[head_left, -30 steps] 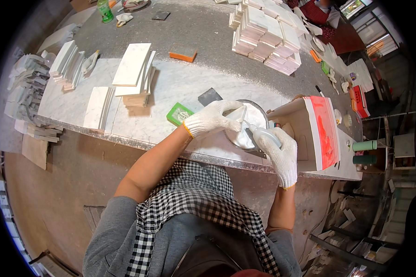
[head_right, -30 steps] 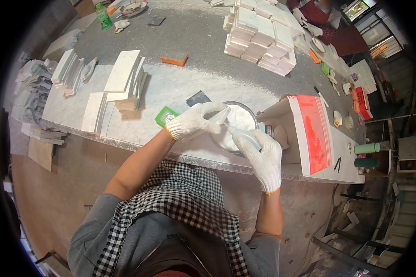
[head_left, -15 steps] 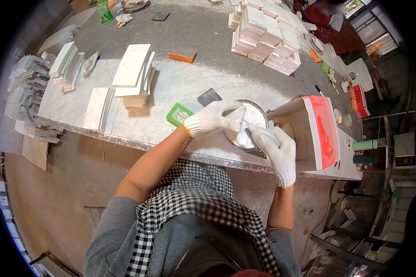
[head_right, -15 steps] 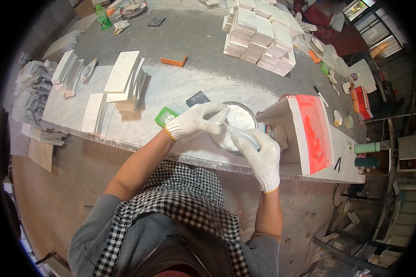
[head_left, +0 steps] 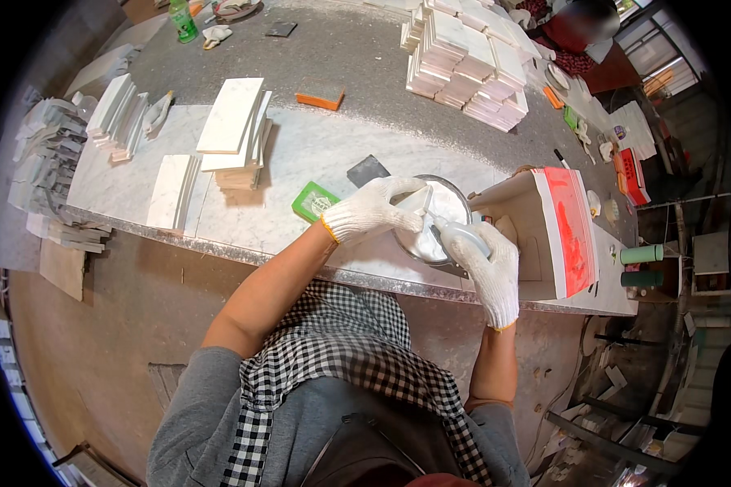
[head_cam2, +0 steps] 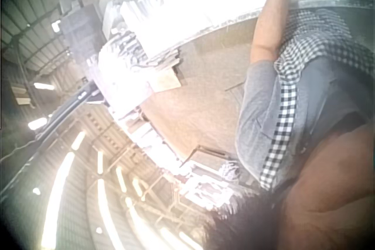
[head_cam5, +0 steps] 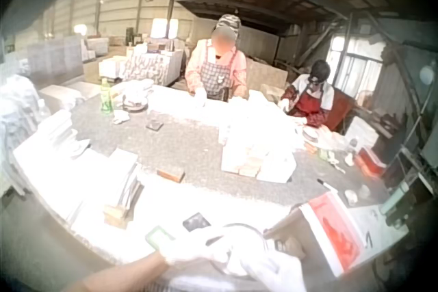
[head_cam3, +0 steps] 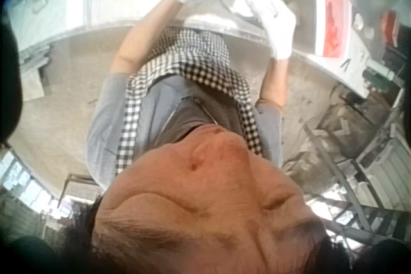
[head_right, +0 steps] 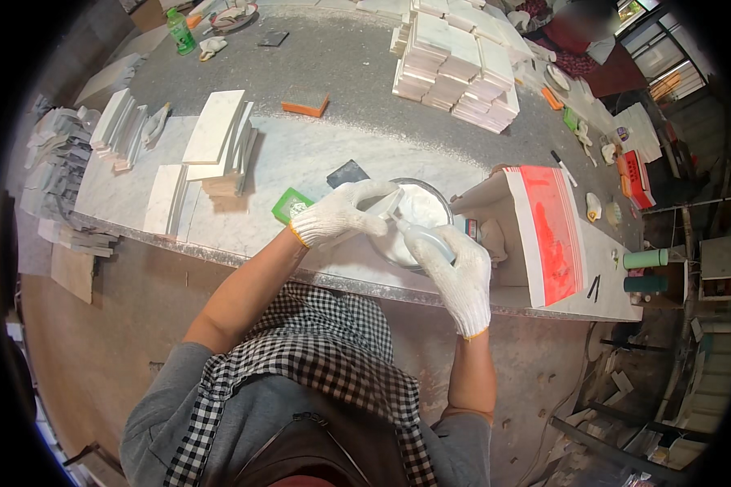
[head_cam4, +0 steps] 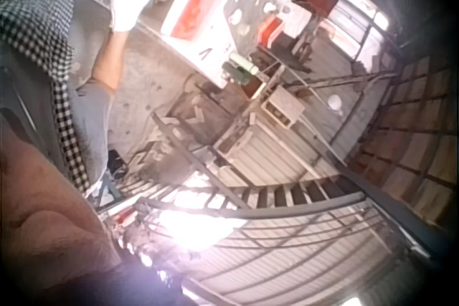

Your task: The person sands small rectangular wood pieces with a green sanding block, then applies a white paste to the edges using a metal spatula. The person repeats this process on multiple pieces, stacking finished items on the table.

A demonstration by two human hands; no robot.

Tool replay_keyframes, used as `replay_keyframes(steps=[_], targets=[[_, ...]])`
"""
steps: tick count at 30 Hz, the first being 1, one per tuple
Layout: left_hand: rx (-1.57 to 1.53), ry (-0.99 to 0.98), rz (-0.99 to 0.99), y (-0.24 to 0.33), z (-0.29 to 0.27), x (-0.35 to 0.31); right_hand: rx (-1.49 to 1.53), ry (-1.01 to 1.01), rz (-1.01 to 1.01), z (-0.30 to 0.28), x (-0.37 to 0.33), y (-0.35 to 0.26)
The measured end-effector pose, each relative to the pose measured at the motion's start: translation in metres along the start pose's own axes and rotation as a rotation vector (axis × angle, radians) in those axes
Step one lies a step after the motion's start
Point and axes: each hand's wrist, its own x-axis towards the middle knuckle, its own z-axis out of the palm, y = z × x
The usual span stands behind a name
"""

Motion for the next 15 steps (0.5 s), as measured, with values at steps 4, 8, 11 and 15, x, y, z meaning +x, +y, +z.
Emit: replay_keyframes(steps=[4, 8, 11, 15], targets=[[-0.018, 0.015, 0.007, -0.006, 0.0, 0.001, 0.011, 0.0, 0.011, -0.001, -0.002, -0.005], [-0.068, 0.017, 0.001, -0.01, 0.0, 0.003, 0.015, -0.004, 0.047, -0.002, -0.003, -0.002], [-0.125, 0.011, 0.0, -0.013, 0.0, 0.005, 0.016, -0.005, 0.035, -0.003, -0.004, -0.002], [-0.096, 0.01, 0.004, -0.012, 0.0, 0.005, 0.006, -0.004, 0.01, -0.003, -0.004, -0.001]])
